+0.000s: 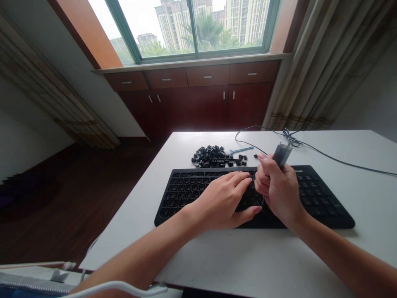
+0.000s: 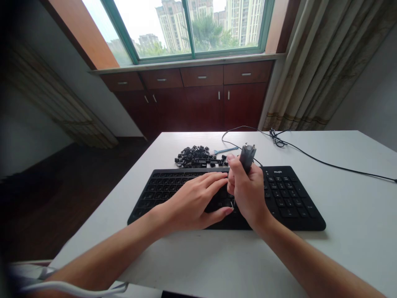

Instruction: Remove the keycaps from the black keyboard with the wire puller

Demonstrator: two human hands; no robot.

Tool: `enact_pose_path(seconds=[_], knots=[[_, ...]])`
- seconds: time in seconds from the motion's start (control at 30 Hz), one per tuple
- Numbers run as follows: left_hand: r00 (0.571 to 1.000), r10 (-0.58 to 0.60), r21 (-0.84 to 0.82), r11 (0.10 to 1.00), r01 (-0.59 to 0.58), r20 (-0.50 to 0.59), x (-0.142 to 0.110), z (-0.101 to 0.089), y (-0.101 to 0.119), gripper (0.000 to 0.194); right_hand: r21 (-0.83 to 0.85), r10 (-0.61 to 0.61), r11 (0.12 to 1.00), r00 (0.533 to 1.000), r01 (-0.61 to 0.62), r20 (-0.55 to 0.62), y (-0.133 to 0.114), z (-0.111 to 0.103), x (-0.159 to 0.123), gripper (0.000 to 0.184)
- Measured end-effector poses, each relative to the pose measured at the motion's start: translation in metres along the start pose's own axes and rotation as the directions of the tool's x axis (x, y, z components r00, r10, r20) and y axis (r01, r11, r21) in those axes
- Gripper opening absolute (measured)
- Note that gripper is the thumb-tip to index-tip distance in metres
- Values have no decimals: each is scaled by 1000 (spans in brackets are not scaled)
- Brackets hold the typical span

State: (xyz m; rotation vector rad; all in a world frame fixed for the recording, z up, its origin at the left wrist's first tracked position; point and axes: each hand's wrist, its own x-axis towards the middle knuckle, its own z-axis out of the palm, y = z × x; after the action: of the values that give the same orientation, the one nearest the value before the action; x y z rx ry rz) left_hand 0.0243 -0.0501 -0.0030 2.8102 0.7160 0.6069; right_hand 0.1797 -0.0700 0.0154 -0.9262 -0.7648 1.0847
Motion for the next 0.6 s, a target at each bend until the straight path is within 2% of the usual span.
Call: enact_pose_path(seconds=[0.17,0.27,0.37,0.43,0.6], knots=[[1000,-18,-25,1000,18,-2,1,-1,1,63,-113,-150,981,987,156,57,6,-4,-10,44],[1000,-17,-39,999,17,7,1,-1,1,61,-150,-178,971,981,188,79,7,-3,-16,44],[1000,2,-54,999,-2,-2,1,-1,0,53,-139,-111,982,985,129,132,5,0,-14,44],[1000,9,-54,999,-10,-12,1,0,0,55,-120,-47,991,990,63,136,2,-1,-8,46],[1000,0,-13,1000,0,-24,-1,3,-1,69,-26,199,980,979,-197,47,-4,-5,12,49]])
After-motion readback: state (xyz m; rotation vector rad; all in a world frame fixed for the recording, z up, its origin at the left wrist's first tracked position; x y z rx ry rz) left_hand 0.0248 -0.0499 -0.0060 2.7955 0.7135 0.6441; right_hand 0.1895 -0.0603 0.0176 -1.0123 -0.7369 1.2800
